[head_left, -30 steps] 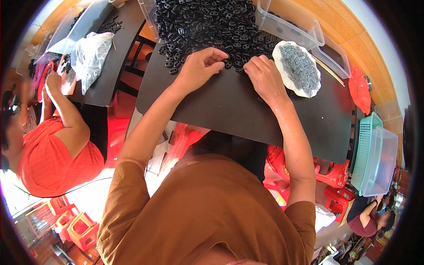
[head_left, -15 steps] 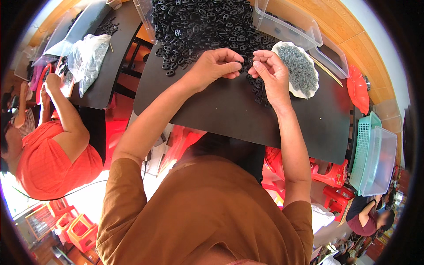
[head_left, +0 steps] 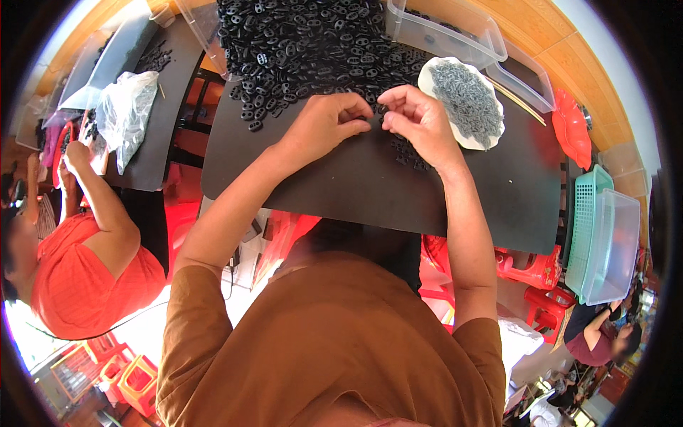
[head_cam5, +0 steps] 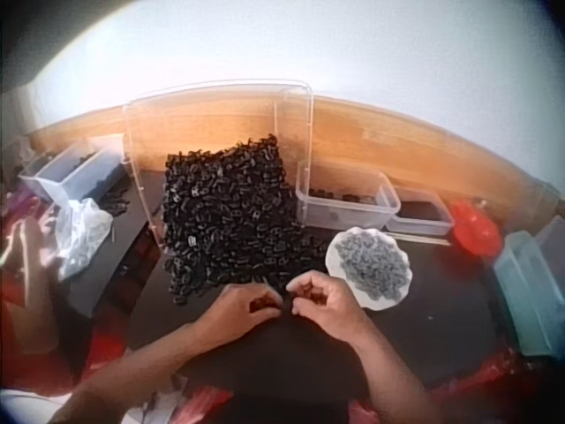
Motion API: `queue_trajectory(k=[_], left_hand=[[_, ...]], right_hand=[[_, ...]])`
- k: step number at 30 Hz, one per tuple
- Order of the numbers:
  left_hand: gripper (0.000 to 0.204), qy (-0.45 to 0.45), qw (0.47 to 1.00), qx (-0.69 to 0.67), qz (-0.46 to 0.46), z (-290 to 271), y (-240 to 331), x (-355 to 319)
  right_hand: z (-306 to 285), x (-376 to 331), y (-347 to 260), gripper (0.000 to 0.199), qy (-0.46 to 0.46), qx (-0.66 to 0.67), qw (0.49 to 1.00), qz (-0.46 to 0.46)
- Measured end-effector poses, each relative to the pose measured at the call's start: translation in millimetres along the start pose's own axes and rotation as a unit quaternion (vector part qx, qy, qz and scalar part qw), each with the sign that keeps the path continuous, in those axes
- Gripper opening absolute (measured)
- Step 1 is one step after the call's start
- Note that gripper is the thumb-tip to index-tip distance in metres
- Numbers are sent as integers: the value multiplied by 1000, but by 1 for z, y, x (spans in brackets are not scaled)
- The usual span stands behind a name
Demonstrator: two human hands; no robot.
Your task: The person sits at a table and repeatedly picks up small black plastic hair clips and metal pins. They insert the pins into the clips by hand and place the assembled units into a white bowl. The process is repetitive and involves handling small components one at a time.
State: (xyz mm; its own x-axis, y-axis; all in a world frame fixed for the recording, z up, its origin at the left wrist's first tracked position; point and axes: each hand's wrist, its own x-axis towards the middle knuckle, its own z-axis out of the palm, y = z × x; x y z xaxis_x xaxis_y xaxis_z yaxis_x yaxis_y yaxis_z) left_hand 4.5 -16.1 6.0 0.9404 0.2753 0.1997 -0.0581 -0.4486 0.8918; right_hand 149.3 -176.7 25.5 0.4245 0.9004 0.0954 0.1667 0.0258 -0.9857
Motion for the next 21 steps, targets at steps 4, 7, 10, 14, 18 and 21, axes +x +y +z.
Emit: queue_trajectory(k=[4, 7, 10, 14, 18, 21], left_hand=[[16, 11, 975, 193, 108, -8, -2, 1], [15, 15, 964, 228, 136, -8, 13, 12], [16, 19, 949, 231, 213, 8, 26, 41], [28, 42, 934, 228, 274, 53, 24, 100], [44, 66, 932, 243, 260, 89, 18, 134], [44, 53, 923, 279, 258, 102, 8, 137]], right_hand=[[-25, 3, -3, 12, 82, 76, 992, -56], [-47, 3, -2, 8, 114, 175, 974, -89], [-60, 3, -6, 10, 161, 251, 943, -150], [-82, 1, -5, 11, 220, 295, 905, -215], [-113, -11, -8, 10, 283, 289, 874, -268], [-125, -18, -11, 10, 361, 272, 842, -295]])
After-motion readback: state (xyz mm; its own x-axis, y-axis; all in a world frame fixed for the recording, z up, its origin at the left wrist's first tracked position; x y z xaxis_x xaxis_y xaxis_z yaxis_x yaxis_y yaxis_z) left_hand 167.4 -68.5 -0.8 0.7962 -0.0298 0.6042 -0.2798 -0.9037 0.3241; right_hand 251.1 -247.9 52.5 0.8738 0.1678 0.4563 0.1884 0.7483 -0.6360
